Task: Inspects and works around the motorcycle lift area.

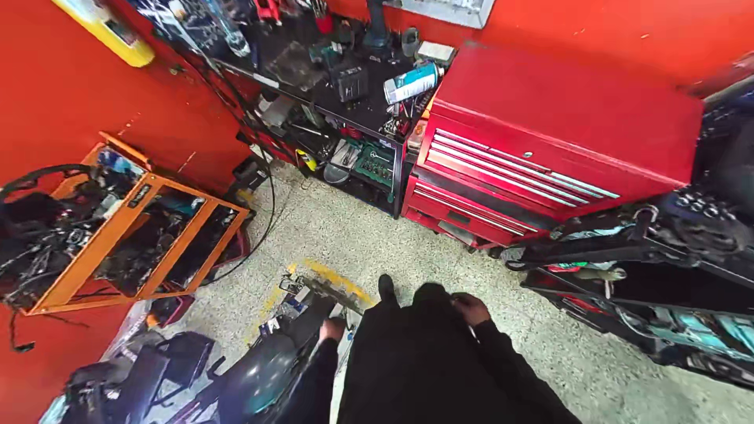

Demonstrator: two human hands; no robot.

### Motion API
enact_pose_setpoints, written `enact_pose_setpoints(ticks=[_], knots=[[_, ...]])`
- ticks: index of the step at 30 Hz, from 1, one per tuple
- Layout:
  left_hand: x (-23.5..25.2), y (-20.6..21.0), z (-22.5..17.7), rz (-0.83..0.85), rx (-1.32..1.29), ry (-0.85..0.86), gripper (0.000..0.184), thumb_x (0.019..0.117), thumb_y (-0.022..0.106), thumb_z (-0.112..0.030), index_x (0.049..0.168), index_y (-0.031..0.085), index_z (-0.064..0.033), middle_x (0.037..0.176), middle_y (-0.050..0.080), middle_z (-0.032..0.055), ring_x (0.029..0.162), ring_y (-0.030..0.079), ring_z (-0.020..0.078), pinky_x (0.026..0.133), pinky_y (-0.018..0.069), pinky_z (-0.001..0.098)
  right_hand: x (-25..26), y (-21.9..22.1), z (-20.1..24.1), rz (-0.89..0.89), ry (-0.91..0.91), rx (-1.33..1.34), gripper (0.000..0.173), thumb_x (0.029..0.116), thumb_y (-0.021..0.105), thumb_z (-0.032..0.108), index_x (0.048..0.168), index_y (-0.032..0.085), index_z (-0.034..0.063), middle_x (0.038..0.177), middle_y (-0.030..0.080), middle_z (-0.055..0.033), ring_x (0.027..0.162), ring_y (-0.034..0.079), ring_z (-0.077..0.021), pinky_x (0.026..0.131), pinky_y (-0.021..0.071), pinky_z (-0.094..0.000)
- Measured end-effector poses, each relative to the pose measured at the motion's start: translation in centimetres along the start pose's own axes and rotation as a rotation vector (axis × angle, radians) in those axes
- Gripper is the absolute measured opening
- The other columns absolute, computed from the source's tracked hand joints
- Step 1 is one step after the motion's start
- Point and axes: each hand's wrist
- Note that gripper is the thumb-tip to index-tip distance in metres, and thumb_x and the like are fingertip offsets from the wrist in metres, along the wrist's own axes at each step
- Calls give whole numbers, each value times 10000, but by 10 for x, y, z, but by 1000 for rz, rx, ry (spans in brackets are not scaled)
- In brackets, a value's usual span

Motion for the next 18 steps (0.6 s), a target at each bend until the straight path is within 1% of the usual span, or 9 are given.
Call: enact_pose_setpoints(ticks=[2, 5, 6, 8, 10, 12, 15, 17, 18], knots=[[32, -59, -80, -84, -54, 160, 405, 952, 697, -354, 1240, 711, -70, 1231, 702, 220, 1196, 653, 398, 1050, 487, 639, 18, -13, 23, -31, 33, 75, 267, 969, 702, 225, 1207, 724, 107, 1114, 748, -114, 1002, 731, -247, 927, 596, -510], [65, -146, -222, -179, -169, 488, 367, 998, 640, -320, 1254, 706, -65, 1213, 726, 148, 1184, 676, 280, 1086, 503, 521, 56, -32, 55, -36, 116, 173, 250, 985, 684, 188, 1210, 714, 85, 1091, 753, -120, 920, 746, -243, 852, 617, -481], [67, -172, -271, -228, -216, 585, 357, 994, 651, -304, 1238, 706, -50, 1182, 735, 136, 1143, 694, 249, 1065, 527, 480, 72, -37, 61, -23, 142, 186, 251, 990, 676, 182, 1216, 708, 79, 1097, 748, -126, 918, 742, -246, 847, 613, -481], [65, -212, -358, -342, -298, 762, 332, 969, 689, -275, 1193, 720, -32, 1115, 742, 126, 1026, 721, 211, 976, 579, 422, 107, -45, 64, -9, 201, 211, 260, 990, 677, 177, 1227, 701, 73, 1116, 741, -136, 924, 738, -257, 843, 609, -485], [63, -245, -427, -433, -335, 879, 298, 943, 722, -243, 1166, 733, -46, 1101, 732, 125, 951, 716, 207, 892, 599, 412, 150, -49, 55, -14, 292, 235, 270, 990, 681, 176, 1237, 695, 70, 1126, 737, -150, 926, 736, -272, 833, 605, -490], [63, -262, -474, -444, -299, 930, 297, 937, 731, -237, 1174, 729, -58, 1128, 720, 128, 928, 714, 207, 854, 609, 413, 182, -59, 41, -30, 432, 253, 296, 1008, 649, 169, 1280, 670, 52, 1156, 727, -175, 962, 730, -302, 860, 594, -509], [68, -280, -517, -350, -39, 908, 377, 946, 722, -316, 1243, 716, -85, 1183, 709, 140, 965, 715, 250, 864, 603, 467, 200, -68, 36, -65, 626, 300, 317, 1036, 608, 179, 1323, 646, 50, 1200, 713, -179, 1001, 719, -309, 881, 575, -504], [77, -287, -543, -297, 109, 855, 396, 940, 729, -328, 1268, 709, -108, 1219, 703, 143, 1035, 710, 298, 916, 578, 554, 219, -82, 43, -6, 641, 224, 308, 1032, 612, 186, 1306, 662, 55, 1194, 716, -174, 1006, 716, -310, 892, 570, -506], [81, -286, -550, -287, 150, 826, 378, 939, 728, -321, 1265, 716, -130, 1245, 694, 134, 1055, 706, 306, 924, 570, 571, 227, -87, 47, 50, 630, 171, 304, 1029, 616, 189, 1300, 668, 59, 1189, 719, -174, 1009, 717, -314, 902, 569, -512]])
Point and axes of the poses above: each hand's wrist, its own x-axis towards the middle knuckle, its own y-axis out of the palm, z = x × y
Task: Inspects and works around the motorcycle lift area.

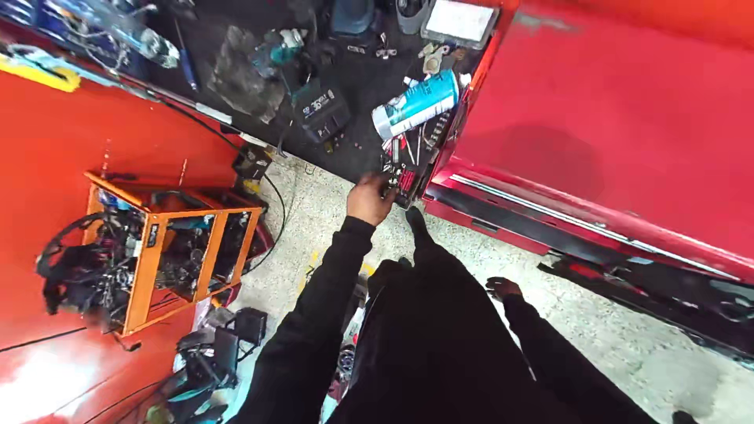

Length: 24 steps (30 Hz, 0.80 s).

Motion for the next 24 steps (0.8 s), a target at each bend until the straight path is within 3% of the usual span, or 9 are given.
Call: enact_pose_setpoints(ticks=[4, 8, 13, 16, 18, 20, 24], knots=[[4, 6, 0, -12, 5, -51, 284, 931, 741, -281, 1192, 759, -172, 1217, 699, 99, 1031, 706, 278, 894, 583, 546, 11, -9, 43, 107, -15, -139, 310, 1042, 580, 204, 1309, 664, 71, 1208, 715, -171, 1042, 712, -324, 935, 560, -529], [7, 9, 4, -96, -57, -88, 235, 894, 783, -309, 1067, 788, -150, 1143, 722, 83, 997, 716, 240, 880, 597, 504, 12, -5, 120, 125, -84, -44, 306, 1041, 590, 199, 1312, 648, 70, 1166, 725, -141, 958, 724, -262, 853, 586, -467], [18, 3, 0, -14, -128, -204, 226, 838, 822, -289, 999, 784, -136, 1073, 720, 63, 941, 704, 204, 867, 595, 471, 10, 6, 184, 190, -213, -73, 316, 1018, 623, 223, 1296, 657, 78, 1145, 734, -121, 943, 733, -228, 845, 601, -434], [14, 4, 6, -113, -241, -193, 226, 755, 869, -239, 905, 764, -106, 980, 725, 52, 837, 700, 160, 784, 613, 410, 11, 8, 197, 221, -223, -138, 319, 1005, 636, 207, 1295, 659, 76, 1141, 736, -124, 932, 735, -228, 837, 604, -432], [1, 9, 11, -263, -365, -159, 209, 714, 875, -181, 840, 743, -80, 878, 717, 40, 719, 679, 112, 666, 611, 327, 17, 5, 195, 243, -197, -212, 322, 1007, 630, 206, 1302, 656, 80, 1151, 732, -126, 944, 731, -236, 851, 595, -440], [-13, 10, 15, -340, -424, -189, 190, 743, 850, -161, 859, 738, -60, 824, 727, 34, 640, 672, 82, 596, 601, 277, 22, 0, 190, 243, -166, -257, 318, 1013, 618, 194, 1305, 654, 75, 1160, 727, -134, 947, 727, -246, 854, 590, -450], [-19, 8, 21, -337, -413, -259, 224, 792, 839, -197, 936, 731, -64, 886, 740, 34, 638, 674, 86, 585, 597, 277, 34, -7, 183, 232, -104, -321, 300, 1017, 610, 163, 1299, 656, 70, 1173, 720, -139, 964, 720, -258, 869, 581, -456]])
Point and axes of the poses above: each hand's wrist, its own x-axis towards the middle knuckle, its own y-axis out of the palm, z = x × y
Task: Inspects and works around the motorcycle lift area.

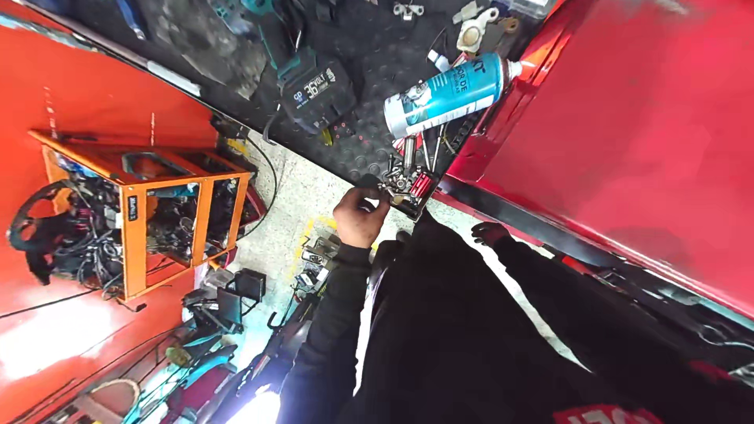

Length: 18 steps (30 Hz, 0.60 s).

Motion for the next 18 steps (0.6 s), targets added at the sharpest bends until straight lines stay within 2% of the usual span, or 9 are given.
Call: enact_pose_setpoints(ticks=[2, 5, 8, 10, 13, 16, 18], knots=[[3, 1, -6, 0, 39, 46, 279, 798, 854, -246, 965, 724, -65, 925, 721, 51, 636, 652, 95, 566, 582, 280, 5, -2, -2, 7, 8, -51, 300, 1021, 602, 161, 1301, 657, 70, 1181, 719, -142, 976, 721, -264, 886, 577, -464], [9, 5, -13, 114, 203, 138, 360, 830, 836, -336, 1104, 765, -114, 1024, 724, 62, 774, 686, 142, 664, 599, 347, 7, -4, 5, 3, 8, -86, 297, 1015, 603, 167, 1289, 668, 73, 1173, 726, -144, 975, 724, -277, 895, 574, -479], [6, 13, -15, 184, 347, 188, 335, 866, 791, -373, 1130, 783, -166, 1080, 732, 59, 895, 709, 201, 784, 611, 439, 7, -1, 14, 8, -25, -82, 304, 1019, 609, 182, 1297, 658, 69, 1169, 724, -144, 978, 724, -273, 890, 578, -475], [3, 15, -17, 177, 362, 157, 327, 877, 778, -371, 1133, 783, -168, 1074, 741, 67, 889, 716, 207, 770, 613, 436, 4, 2, 20, 11, -44, -48, 313, 1012, 623, 173, 1300, 653, 55, 1175, 721, -154, 985, 722, -284, 890, 579, -478], [-1, 17, -17, 118, 251, 94, 276, 821, 810, -258, 1069, 779, -142, 999, 747, 50, 784, 706, 160, 687, 611, 386, 7, 9, 20, 37, -43, -28, 329, 999, 645, 172, 1305, 650, 49, 1177, 718, -161, 984, 723, -283, 886, 584, -474], [-4, 23, -5, 19, -26, 79, 233, 778, 826, -115, 996, 754, -76, 903, 740, 39, 657, 649, 95, 583, 568, 288, 15, 16, 15, 52, -19, -67, 325, 999, 644, 198, 1298, 660, 71, 1169, 724, -146, 972, 725, -270, 881, 584, -472], [-8, 23, 5, -21, -262, 88, 251, 771, 834, -18, 1002, 735, -12, 876, 742, 62, 661, 677, 110, 603, 610, 292, 12, 22, 10, 63, -3, -96, 319, 992, 652, 197, 1287, 669, 76, 1169, 727, -148, 979, 728, -279, 894, 582, -486]])
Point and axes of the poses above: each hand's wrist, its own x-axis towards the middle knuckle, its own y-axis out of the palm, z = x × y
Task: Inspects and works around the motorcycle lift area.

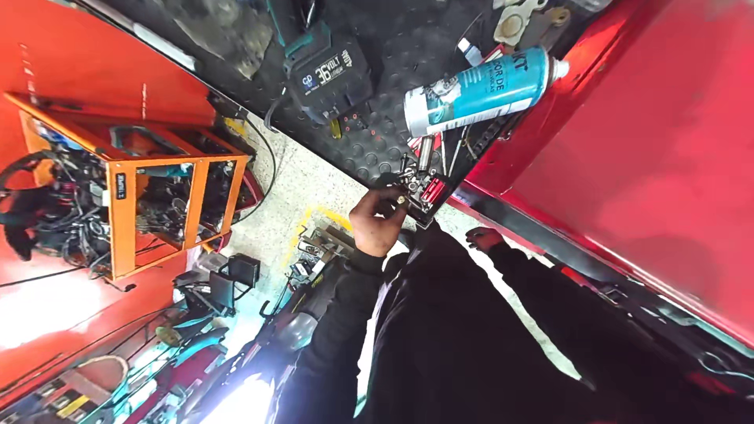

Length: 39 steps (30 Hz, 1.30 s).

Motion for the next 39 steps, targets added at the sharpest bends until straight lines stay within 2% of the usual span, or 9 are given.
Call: enact_pose_setpoints(ticks=[3, 6, 11, 13, 17, 21, 29, 34, 39], knots=[[-5, -13, 1, -62, -272, -20, 286, 788, 810, 66, 1058, 718, 41, 912, 757, 105, 754, 727, 174, 726, 651, 362, -10, 5, 14, 9, -108, -149, 315, 989, 647, 226, 1268, 682, 85, 1157, 729, -149, 998, 729, -287, 929, 577, -510], [-24, -32, -12, -99, -568, -46, 247, 846, 754, 83, 1086, 711, 45, 985, 757, 164, 831, 748, 239, 772, 654, 413, -54, 12, 53, 29, -460, -316, 337, 980, 661, 246, 1260, 686, 60, 1197, 716, -159, 1098, 697, -283, 1020, 532, -509], [-89, -71, -23, -152, -829, 75, 226, 951, 685, 7, 1174, 718, -4, 1017, 757, 200, 865, 759, 287, 771, 654, 439, -185, 51, 152, 415, -1012, -54, 288, 974, 687, 169, 1215, 650, 15, 1036, 740, -47, 897, 726, -102, 838, 627, -303], [-123, -87, -25, -201, -838, 90, 233, 977, 663, -28, 1203, 718, -14, 1042, 762, 181, 856, 761, 251, 758, 654, 403, -241, 65, 182, 572, -1115, 113, 231, 1009, 615, 88, 1209, 636, -27, 976, 747, -45, 843, 738, -126, 790, 650, -327], [-207, -112, -25, -336, -842, 116, 234, 995, 656, -68, 1210, 720, -1, 1070, 754, 139, 842, 744, 191, 734, 647, 359, -303, 102, 197, 868, -1181, 171, 255, 1069, 541, 165, 1196, 661, -21, 816, 720, -9, 654, 673, -81, 579, 585, -246], [-307, -120, -20, -486, -884, 142, 227, 982, 664, -46, 1196, 726, -1, 1135, 713, 124, 834, 727, 181, 710, 650, 357, -335, 163, 164, 1071, -1032, 17, 227, 1058, 574, 176, 1158, 679, 1, 759, 706, 11, 579, 623, -34, 499, 516, -185], [-529, -94, 3, -945, -883, 212, 228, 976, 670, -57, 1193, 725, -12, 1116, 703, 80, 832, 699, 133, 714, 632, 332, -387, 297, 27, 1237, -818, -373, 184, 1059, 556, 171, 1097, 684, 45, 745, 698, 33, 566, 627, -38, 493, 530, -195], [-672, -64, 12, -1228, -635, 9, 224, 923, 744, -96, 1140, 728, -45, 1062, 732, 57, 882, 704, 122, 787, 626, 318, -407, 375, -87, 1303, -646, -641, 86, 1025, 598, 159, 1043, 635, 83, 771, 703, 13, 576, 640, -65, 486, 541, -227], [-772, -27, 20, -1464, -614, -122, 324, 823, 846, -102, 1134, 771, -148, 1057, 761, 40, 875, 734, 146, 790, 643, 315, -425, 441, -157, 1339, -470, -1127, 220, 1016, 642, 195, 1149, 577, 32, 848, 712, -73, 640, 679, -142, 565, 584, -300]])
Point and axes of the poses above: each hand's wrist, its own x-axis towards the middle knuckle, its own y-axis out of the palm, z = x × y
